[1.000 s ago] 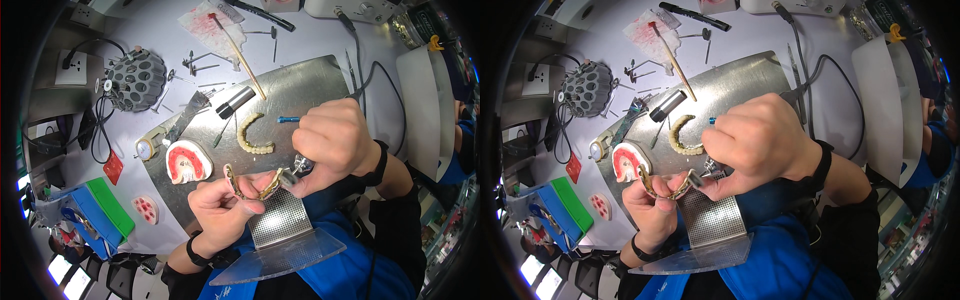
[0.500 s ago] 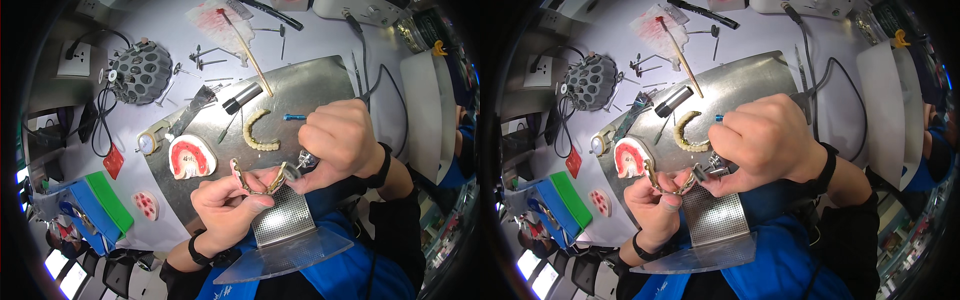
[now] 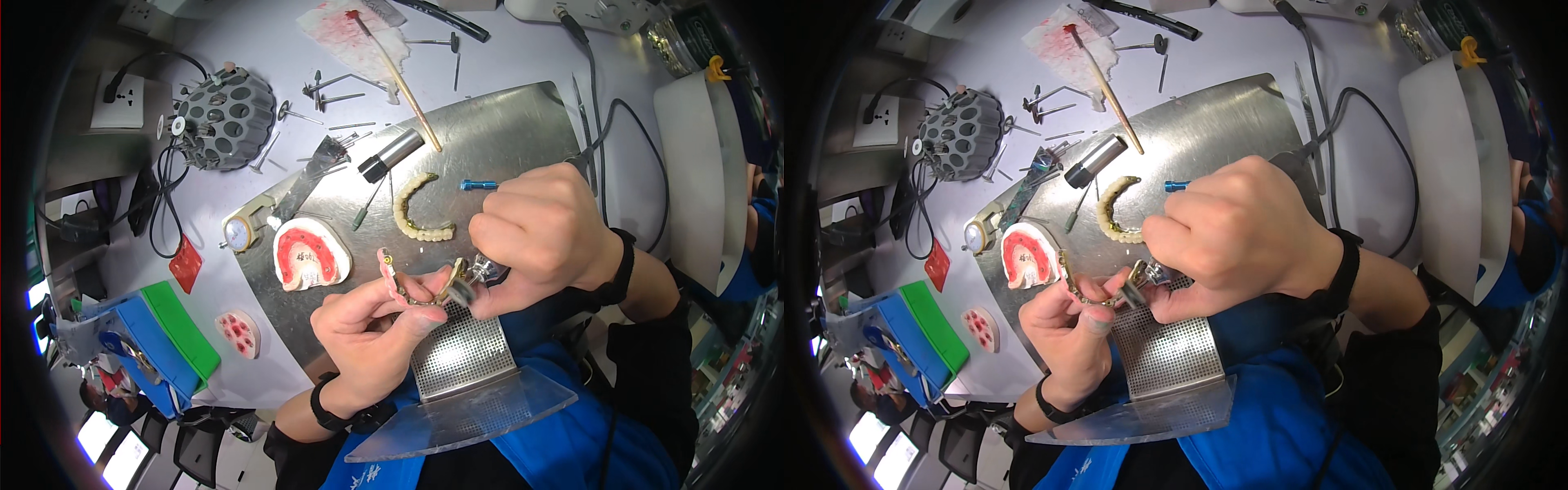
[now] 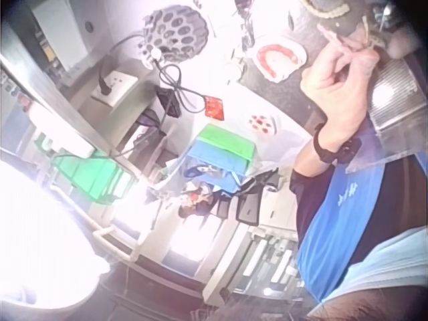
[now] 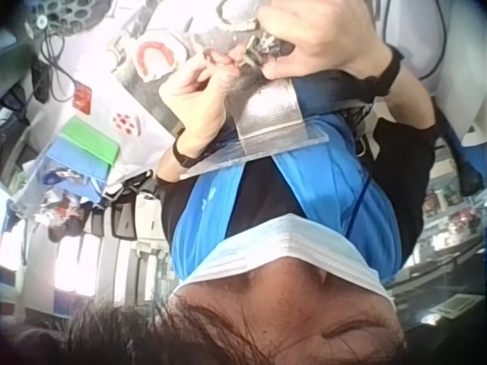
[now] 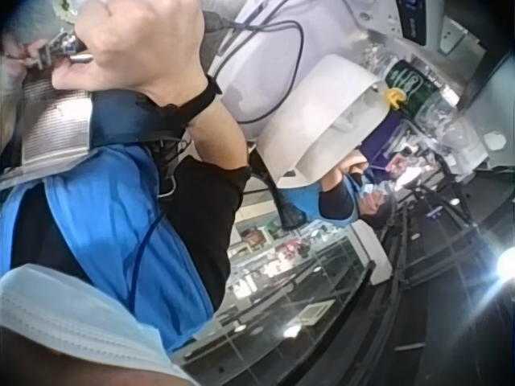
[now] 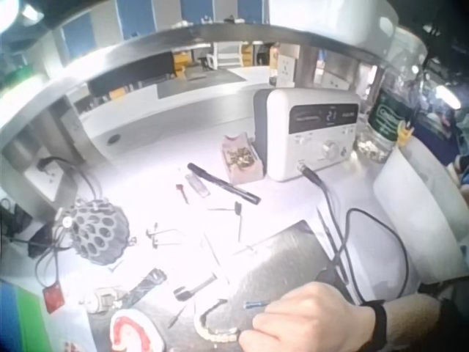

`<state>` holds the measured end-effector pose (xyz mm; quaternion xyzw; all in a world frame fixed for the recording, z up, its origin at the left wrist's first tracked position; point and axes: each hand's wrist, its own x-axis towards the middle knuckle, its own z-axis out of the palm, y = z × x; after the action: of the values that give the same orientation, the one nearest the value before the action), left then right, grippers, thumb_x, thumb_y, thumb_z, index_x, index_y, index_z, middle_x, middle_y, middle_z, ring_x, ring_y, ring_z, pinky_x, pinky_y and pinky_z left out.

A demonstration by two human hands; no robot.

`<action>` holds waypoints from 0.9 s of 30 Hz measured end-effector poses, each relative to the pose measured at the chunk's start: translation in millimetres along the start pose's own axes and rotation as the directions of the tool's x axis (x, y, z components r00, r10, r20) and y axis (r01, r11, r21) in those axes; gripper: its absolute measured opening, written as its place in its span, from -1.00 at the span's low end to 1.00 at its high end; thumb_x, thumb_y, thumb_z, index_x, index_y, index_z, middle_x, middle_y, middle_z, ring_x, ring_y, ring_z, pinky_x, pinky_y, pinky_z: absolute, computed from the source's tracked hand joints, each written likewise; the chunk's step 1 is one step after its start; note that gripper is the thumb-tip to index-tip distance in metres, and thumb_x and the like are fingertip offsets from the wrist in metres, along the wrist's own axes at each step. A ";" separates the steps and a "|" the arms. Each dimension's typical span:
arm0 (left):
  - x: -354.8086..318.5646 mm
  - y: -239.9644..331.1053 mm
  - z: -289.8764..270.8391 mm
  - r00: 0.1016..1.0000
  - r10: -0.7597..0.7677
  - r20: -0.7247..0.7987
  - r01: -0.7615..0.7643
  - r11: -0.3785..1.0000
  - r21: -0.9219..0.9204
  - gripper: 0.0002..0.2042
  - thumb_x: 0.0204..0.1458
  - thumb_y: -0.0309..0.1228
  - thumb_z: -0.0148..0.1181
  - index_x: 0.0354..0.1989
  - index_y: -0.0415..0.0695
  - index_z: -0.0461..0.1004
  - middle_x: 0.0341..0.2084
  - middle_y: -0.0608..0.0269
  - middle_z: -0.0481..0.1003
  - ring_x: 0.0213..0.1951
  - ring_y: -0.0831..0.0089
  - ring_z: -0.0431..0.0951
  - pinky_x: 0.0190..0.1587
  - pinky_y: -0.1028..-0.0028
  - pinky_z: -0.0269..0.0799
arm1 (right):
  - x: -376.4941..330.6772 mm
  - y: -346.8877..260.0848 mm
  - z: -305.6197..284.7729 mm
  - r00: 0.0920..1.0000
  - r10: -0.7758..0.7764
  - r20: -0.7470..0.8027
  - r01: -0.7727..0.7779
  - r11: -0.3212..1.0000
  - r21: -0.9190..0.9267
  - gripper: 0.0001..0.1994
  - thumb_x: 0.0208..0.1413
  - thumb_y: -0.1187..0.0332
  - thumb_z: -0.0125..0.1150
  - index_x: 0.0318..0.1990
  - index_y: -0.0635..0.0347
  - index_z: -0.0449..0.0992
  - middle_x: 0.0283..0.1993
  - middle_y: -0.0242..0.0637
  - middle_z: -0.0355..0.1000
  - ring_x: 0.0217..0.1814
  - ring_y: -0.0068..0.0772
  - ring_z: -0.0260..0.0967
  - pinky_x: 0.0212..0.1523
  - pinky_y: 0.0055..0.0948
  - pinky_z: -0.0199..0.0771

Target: Polishing and inspecting dental prosthetics using a rotary tool and pliers at a dental lab workstation.

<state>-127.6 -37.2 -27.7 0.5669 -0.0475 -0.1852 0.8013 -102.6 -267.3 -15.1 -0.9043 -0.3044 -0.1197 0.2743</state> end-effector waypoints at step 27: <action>-2.8 -3.9 -8.1 0.999 -0.036 0.024 0.037 0.996 -0.076 -0.81 0.07 -0.50 0.40 -0.36 -0.40 0.54 -0.36 0.01 0.66 -0.20 0.34 0.68 -0.11 0.46 0.57 | -2.6 1.7 0.4 0.999 -0.003 -0.050 0.005 0.999 0.033 -0.44 -0.54 -0.01 0.50 -0.65 0.12 0.20 -0.69 -0.40 0.02 -0.76 -0.34 0.11 -0.74 -0.36 0.04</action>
<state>-128.8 -30.1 -33.8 0.5345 -0.0392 -0.2080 0.8183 -103.6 -269.4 -17.1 -0.8958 -0.3010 -0.1379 0.2965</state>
